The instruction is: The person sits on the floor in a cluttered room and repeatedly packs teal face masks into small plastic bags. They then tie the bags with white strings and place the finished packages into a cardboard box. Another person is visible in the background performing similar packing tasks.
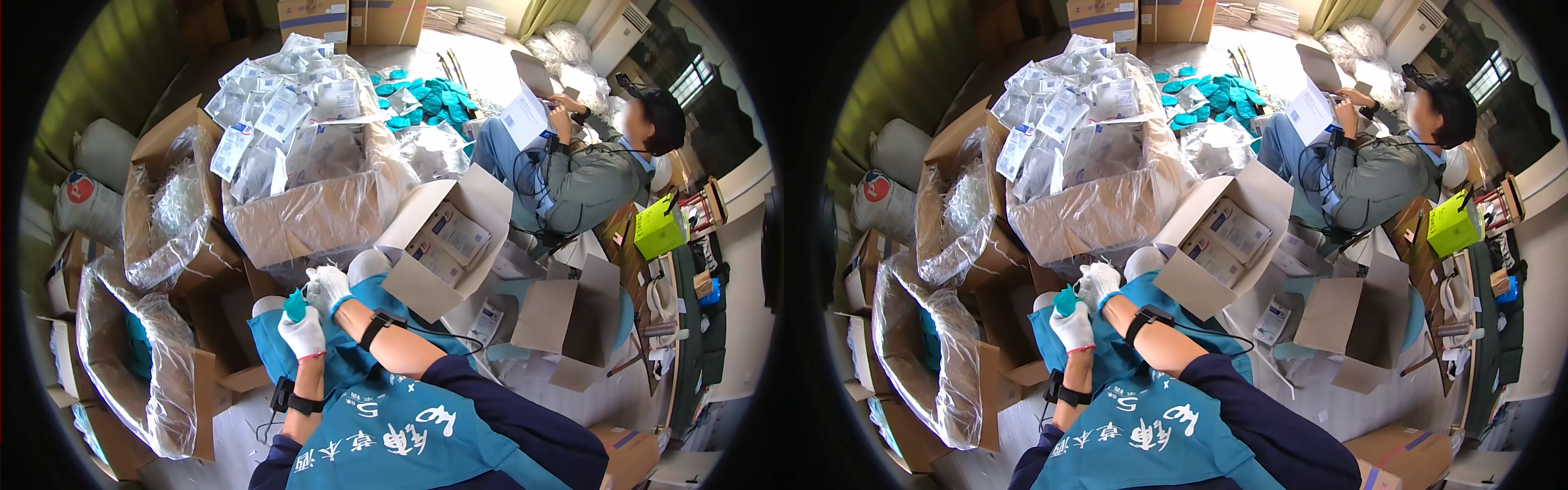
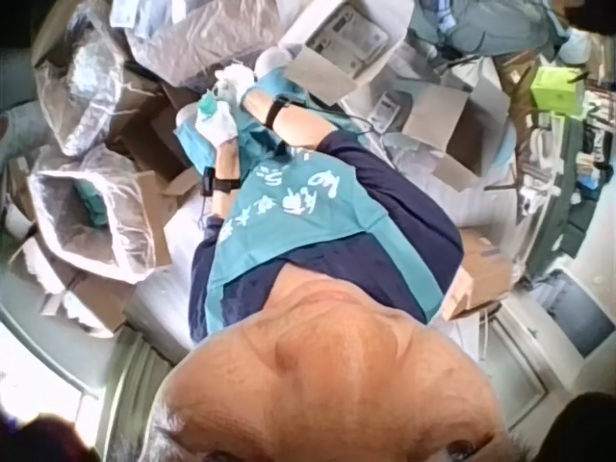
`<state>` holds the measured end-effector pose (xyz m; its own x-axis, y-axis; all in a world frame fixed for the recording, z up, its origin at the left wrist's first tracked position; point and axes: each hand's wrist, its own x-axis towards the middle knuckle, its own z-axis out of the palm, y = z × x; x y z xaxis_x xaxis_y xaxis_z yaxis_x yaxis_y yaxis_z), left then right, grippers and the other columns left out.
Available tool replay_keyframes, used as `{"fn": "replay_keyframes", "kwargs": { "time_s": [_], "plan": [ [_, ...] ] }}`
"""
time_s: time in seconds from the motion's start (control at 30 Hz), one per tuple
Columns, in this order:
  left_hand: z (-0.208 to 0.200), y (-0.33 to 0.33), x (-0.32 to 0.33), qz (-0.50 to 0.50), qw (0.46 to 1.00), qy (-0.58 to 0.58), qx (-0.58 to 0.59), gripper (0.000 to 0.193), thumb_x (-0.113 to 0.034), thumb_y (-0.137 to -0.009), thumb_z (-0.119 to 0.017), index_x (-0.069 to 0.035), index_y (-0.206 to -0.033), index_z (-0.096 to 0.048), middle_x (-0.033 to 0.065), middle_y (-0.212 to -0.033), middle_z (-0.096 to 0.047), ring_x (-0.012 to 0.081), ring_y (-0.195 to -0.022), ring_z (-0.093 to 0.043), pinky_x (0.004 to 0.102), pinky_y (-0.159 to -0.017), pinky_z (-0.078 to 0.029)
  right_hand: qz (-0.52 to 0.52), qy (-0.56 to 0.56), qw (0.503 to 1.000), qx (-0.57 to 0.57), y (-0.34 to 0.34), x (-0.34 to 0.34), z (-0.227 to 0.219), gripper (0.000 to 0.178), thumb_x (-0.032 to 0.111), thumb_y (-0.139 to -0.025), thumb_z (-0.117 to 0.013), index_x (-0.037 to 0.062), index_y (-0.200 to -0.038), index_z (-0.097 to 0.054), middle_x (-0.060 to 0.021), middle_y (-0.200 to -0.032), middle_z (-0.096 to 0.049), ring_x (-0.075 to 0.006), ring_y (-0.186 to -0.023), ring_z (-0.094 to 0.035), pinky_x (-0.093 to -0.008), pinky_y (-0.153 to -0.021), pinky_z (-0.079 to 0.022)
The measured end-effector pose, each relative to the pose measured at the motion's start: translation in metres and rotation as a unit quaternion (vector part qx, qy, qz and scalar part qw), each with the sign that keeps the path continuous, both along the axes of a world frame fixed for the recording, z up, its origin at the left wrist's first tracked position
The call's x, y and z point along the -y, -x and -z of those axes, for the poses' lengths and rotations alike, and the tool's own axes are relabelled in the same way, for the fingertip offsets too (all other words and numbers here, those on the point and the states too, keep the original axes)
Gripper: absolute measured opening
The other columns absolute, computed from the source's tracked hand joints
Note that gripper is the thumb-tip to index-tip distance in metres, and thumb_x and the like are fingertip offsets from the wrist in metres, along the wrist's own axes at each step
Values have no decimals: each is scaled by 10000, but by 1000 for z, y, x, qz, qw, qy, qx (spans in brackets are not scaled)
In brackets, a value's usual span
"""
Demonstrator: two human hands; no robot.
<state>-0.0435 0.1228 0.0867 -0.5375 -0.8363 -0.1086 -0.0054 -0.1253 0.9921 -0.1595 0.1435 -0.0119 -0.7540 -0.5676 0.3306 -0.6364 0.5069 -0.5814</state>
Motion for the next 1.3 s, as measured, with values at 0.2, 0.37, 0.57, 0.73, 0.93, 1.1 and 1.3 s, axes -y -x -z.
{"fn": "replay_keyframes", "kwargs": {
  "time_s": [0.2, 0.37, 0.57, 0.73, 0.93, 1.1, 1.3],
  "plan": [
    [-71, -46, -37, 62, 994, -84, -7, 149, 32, -831, -655, -7, -954, -730, 25, -896, -705, 91, -799, -644, 260, -734, -524, 174, -33, 980, -95, 121, -9, -15, 82, 140, -874, -605, 83, -896, -661, -109, -789, -649, -236, -753, -663, -409, -636, -533],
    [-45, -53, 29, 23, 983, -170, -61, 257, -48, -933, -645, -4, -1186, -662, 55, -1043, -722, 150, -893, -687, 269, -827, -543, -35, -39, 998, -24, 140, -47, -47, 170, 169, -913, -567, 62, -1030, -630, -89, -819, -607, -217, -770, -649, -394, -549, -531],
    [-36, -59, 43, 103, 986, -128, 18, 253, -118, -969, -673, 11, -1185, -684, 53, -1050, -730, 140, -907, -677, 274, -868, -529, -101, -182, 975, -74, 37, -99, -34, 230, 184, -903, -554, 109, -1089, -665, -103, -728, -675, -303, -611, -678, -451, -516, -517],
    [-19, -66, 45, 128, 979, -122, 101, 152, -166, -992, -662, -40, -1065, -706, -41, -738, -596, 53, -597, -473, 227, -548, -356, -67, -188, 977, -69, 50, -97, -37, 220, 266, -970, -532, 88, -970, -662, -116, -776, -693, -288, -617, -688, -441, -543, -545],
    [-1, -74, 77, 0, 974, -221, 52, 175, -203, -1011, -634, -69, -898, -630, -1, -649, -570, 67, -507, -463, 217, -474, -334, -9, -237, 971, -17, 58, -92, -27, 192, 286, -911, -595, 99, -924, -637, -136, -773, -705, -313, -662, -706, -459, -548, -544],
    [29, -86, 114, -39, 960, -273, -41, 87, -131, -966, -684, -52, -977, -647, -7, -827, -631, 69, -616, -528, 211, -536, -402, -6, -269, 963, -16, 58, -87, -33, 178, 283, -908, -598, 110, -946, -615, -112, -812, -706, -312, -706, -710, -458, -563, -542],
    [26, -75, 135, -100, 959, -259, -49, 102, -141, -949, -710, -71, -963, -637, -14, -793, -611, 60, -617, -523, 204, -530, -390, 0, -269, 963, 8, 61, -88, -24, 174, 270, -913, -589, 115, -986, -617, -116, -836, -707, -314, -711, -708, -469, -567, -538]
  ]
}}
